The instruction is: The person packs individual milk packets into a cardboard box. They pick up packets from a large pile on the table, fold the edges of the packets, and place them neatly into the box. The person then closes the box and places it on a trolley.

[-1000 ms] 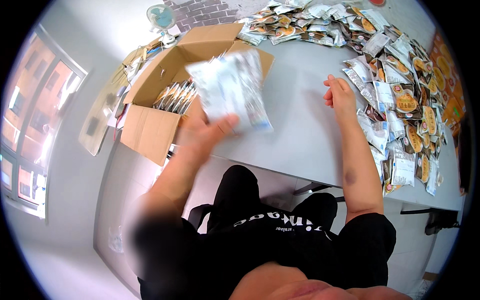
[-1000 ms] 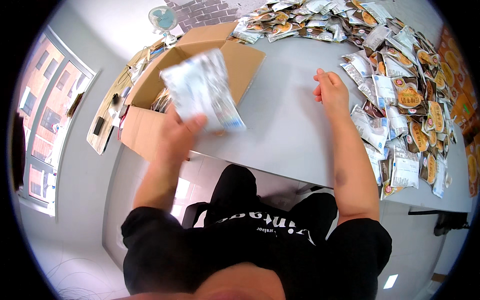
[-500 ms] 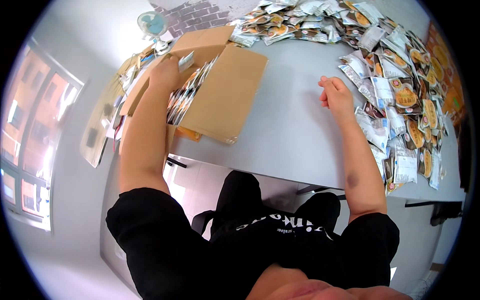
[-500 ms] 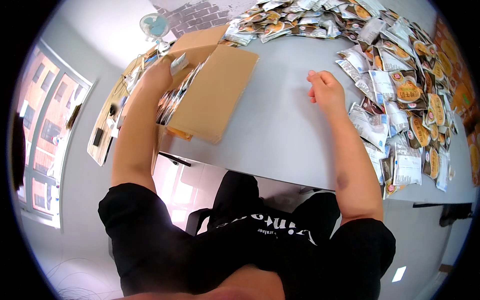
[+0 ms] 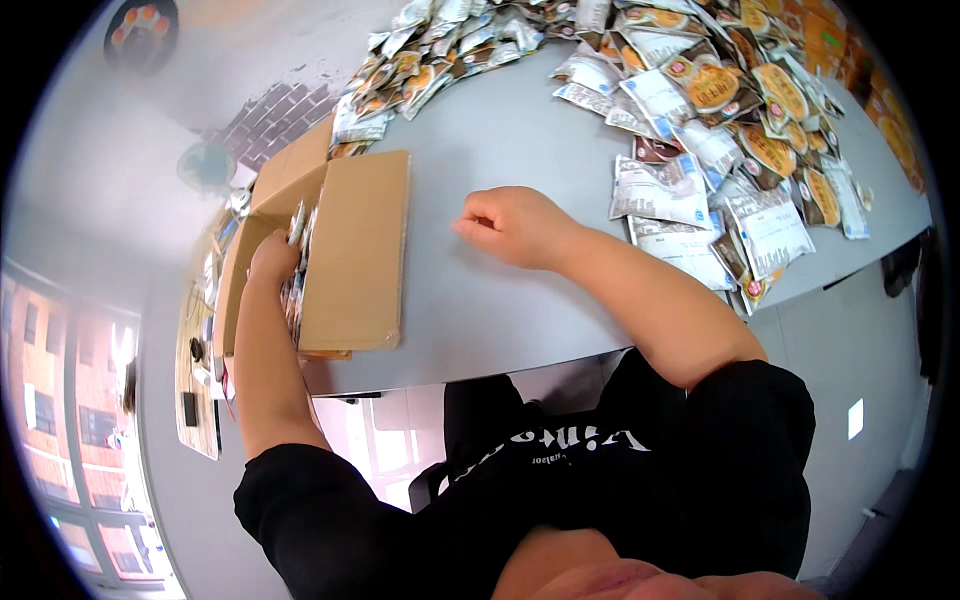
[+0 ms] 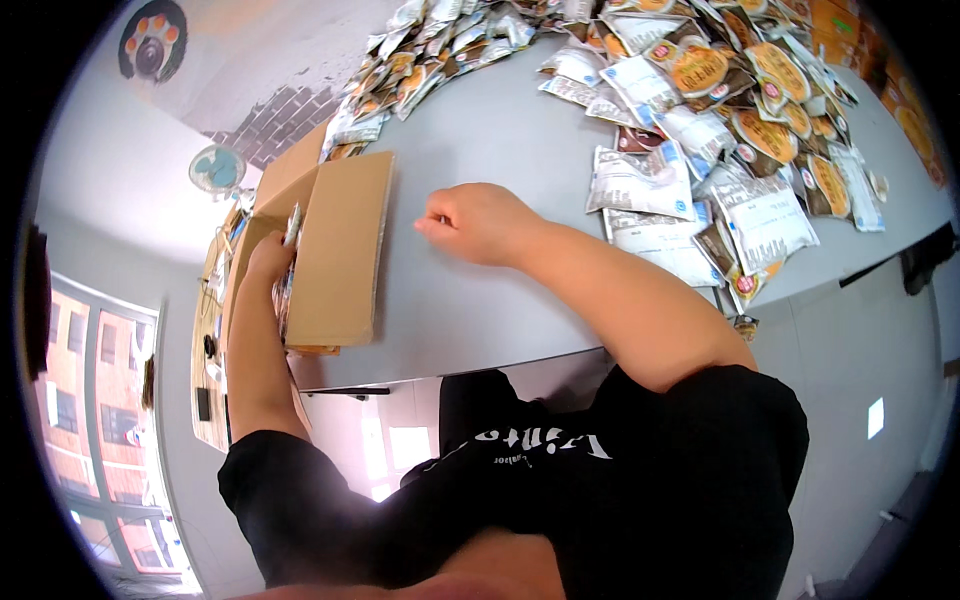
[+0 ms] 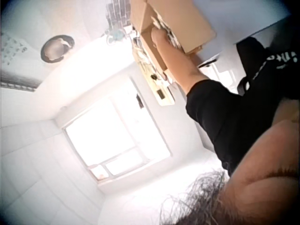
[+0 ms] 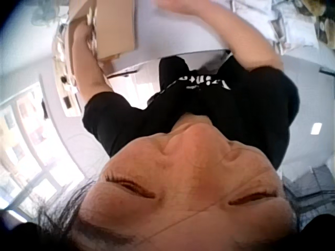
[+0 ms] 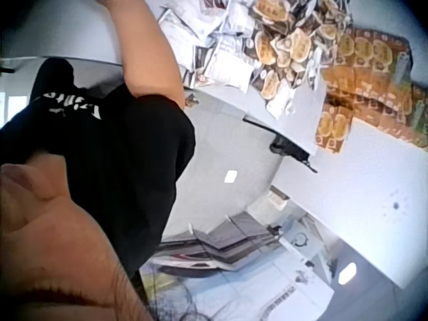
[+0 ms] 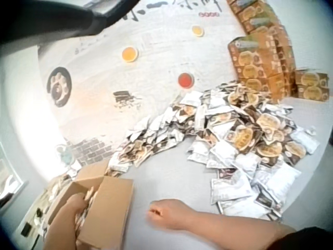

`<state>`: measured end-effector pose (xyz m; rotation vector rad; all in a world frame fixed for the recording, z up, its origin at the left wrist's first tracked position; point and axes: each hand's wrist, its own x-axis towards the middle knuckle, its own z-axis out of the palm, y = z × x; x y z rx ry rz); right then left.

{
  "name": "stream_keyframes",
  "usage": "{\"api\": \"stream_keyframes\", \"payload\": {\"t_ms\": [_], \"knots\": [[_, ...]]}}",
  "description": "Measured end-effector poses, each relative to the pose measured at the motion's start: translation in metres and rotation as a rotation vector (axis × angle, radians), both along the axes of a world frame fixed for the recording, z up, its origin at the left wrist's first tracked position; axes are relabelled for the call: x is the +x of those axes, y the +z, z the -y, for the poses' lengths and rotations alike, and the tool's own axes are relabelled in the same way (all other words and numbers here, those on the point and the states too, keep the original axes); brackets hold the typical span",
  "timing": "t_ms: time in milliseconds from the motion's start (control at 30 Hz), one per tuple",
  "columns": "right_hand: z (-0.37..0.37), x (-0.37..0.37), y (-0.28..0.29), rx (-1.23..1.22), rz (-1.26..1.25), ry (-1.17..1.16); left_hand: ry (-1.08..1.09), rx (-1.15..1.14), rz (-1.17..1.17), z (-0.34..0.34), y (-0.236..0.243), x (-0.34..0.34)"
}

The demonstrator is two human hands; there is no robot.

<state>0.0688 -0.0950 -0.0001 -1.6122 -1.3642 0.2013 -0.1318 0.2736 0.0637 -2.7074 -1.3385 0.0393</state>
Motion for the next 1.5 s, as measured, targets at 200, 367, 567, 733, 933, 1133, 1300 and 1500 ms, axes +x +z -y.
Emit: {"api": "stream_keyframes", "payload": {"t_ms": [200, 367, 567, 733, 933, 1133, 1300, 1500], "knots": [[-0.003, 0.004, 0.000, -0.060, 0.014, -0.019, -0.013, -0.093, 0.058, -0.040, -0.013, -0.010], [-0.002, 0.008, -0.001, -0.112, 0.019, -0.023, 0.084, -0.561, 0.512, -0.035, -0.001, -0.026], [-0.003, 0.013, -0.009, -0.092, 0.042, -0.043, -0.154, -0.323, 0.325, -0.071, -0.031, -0.026], [0.002, 0.013, -0.005, -0.061, -0.019, -0.079, -0.160, -0.242, 0.151, -0.122, -0.054, -0.022], [0.010, 0.026, -0.006, -0.002, 0.011, -0.146, -0.142, -0.212, 0.255, -0.043, -0.028, 0.010], [0.011, 0.041, 0.012, 0.303, 0.088, -0.310, -0.353, -0.312, 0.851, 0.116, 0.034, 0.019], [0.045, 0.038, 0.057, 0.602, -0.359, -0.278, -0.901, -0.265, 0.891, 0.272, -0.004, 0.003], [0.145, 0.070, 0.085, 0.676, -0.276, -0.416, -1.406, -0.444, 0.662, 0.372, -0.062, 0.013]]}}
